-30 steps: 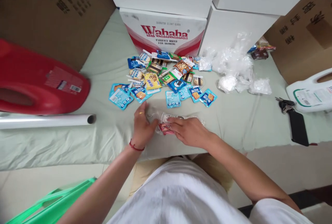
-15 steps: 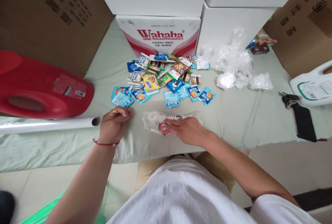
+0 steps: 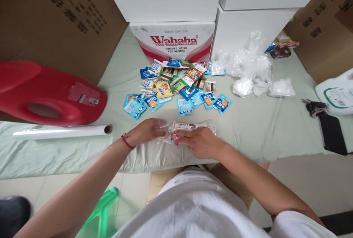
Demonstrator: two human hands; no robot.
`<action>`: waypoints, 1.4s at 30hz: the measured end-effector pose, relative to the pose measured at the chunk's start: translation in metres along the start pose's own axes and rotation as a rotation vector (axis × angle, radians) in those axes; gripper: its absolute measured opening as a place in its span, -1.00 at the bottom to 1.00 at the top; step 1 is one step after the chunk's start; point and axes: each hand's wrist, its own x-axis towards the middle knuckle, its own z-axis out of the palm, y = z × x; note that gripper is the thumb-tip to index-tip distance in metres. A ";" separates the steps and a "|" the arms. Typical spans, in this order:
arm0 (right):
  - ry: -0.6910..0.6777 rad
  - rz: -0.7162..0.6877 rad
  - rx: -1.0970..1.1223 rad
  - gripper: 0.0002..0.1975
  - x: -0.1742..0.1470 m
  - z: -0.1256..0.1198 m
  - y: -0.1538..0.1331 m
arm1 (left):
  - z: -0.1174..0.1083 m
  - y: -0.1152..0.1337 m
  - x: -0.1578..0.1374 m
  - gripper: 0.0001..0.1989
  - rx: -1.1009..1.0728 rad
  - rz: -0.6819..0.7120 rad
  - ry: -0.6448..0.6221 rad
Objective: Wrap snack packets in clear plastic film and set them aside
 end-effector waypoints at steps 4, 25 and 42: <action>0.069 0.033 0.104 -0.50 -0.004 -0.002 -0.002 | 0.011 0.001 -0.021 -0.75 -0.162 0.005 0.185; 0.701 1.021 0.545 -0.30 -0.055 0.006 0.039 | 0.147 0.057 -0.013 -0.70 0.641 0.214 0.769; 0.853 1.052 0.819 -0.65 -0.051 0.021 0.018 | 0.141 0.047 -0.006 -0.74 0.503 0.408 0.872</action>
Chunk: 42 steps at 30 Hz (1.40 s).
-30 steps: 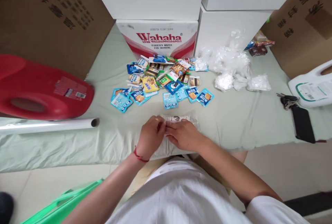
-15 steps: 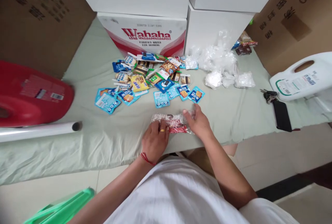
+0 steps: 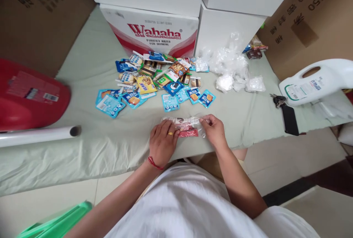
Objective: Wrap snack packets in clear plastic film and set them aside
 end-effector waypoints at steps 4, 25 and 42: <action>0.122 0.015 0.071 -0.63 -0.003 -0.020 0.006 | 0.000 0.001 0.000 -0.75 -0.007 -0.003 0.042; -0.067 -0.058 -0.106 -0.53 0.008 -0.037 -0.003 | -0.007 0.015 0.004 -0.57 0.012 -0.108 -0.057; 0.103 -0.060 -0.343 -0.59 -0.027 -0.059 -0.003 | 0.003 0.021 0.003 -0.57 0.021 -0.153 -0.034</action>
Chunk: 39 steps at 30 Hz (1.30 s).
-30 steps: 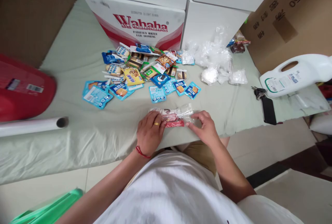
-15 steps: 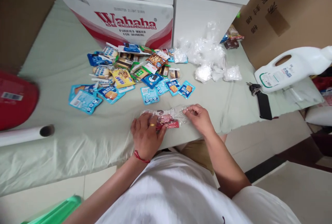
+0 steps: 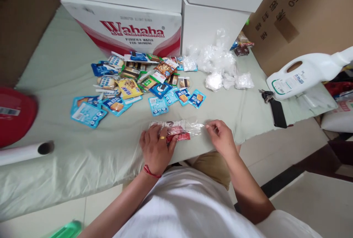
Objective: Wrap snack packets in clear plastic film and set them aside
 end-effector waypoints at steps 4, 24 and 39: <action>-0.062 0.126 0.185 -0.13 -0.008 0.001 0.002 | 0.001 -0.001 0.000 -0.58 -0.016 -0.014 -0.016; -0.065 0.093 0.435 -0.66 0.006 0.067 -0.023 | -0.001 0.000 -0.016 -0.51 0.044 0.156 -0.078; -0.235 -0.412 -0.309 -0.68 -0.029 0.113 -0.089 | 0.003 -0.017 -0.029 -0.21 -0.328 0.199 0.019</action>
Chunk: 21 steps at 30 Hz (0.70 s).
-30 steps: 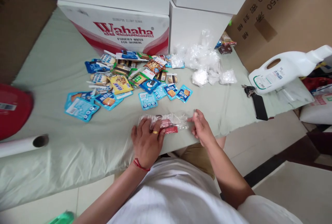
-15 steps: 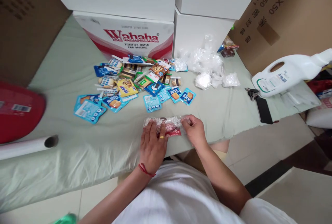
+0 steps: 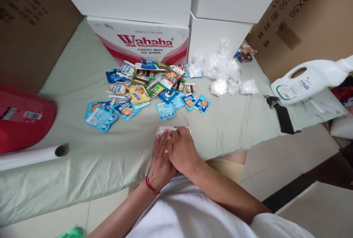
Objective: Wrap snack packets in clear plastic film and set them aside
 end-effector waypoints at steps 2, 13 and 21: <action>0.002 -0.051 -0.007 -0.63 -0.012 0.002 0.000 | -0.008 -0.004 0.001 -0.24 -0.114 -0.032 0.029; -0.188 -0.382 0.168 -0.71 -0.045 -0.026 0.023 | -0.025 -0.012 0.004 -0.29 0.066 0.129 -0.240; -0.050 -0.320 0.022 -0.40 -0.045 -0.037 0.071 | -0.019 0.000 0.006 -0.42 0.311 0.098 -0.374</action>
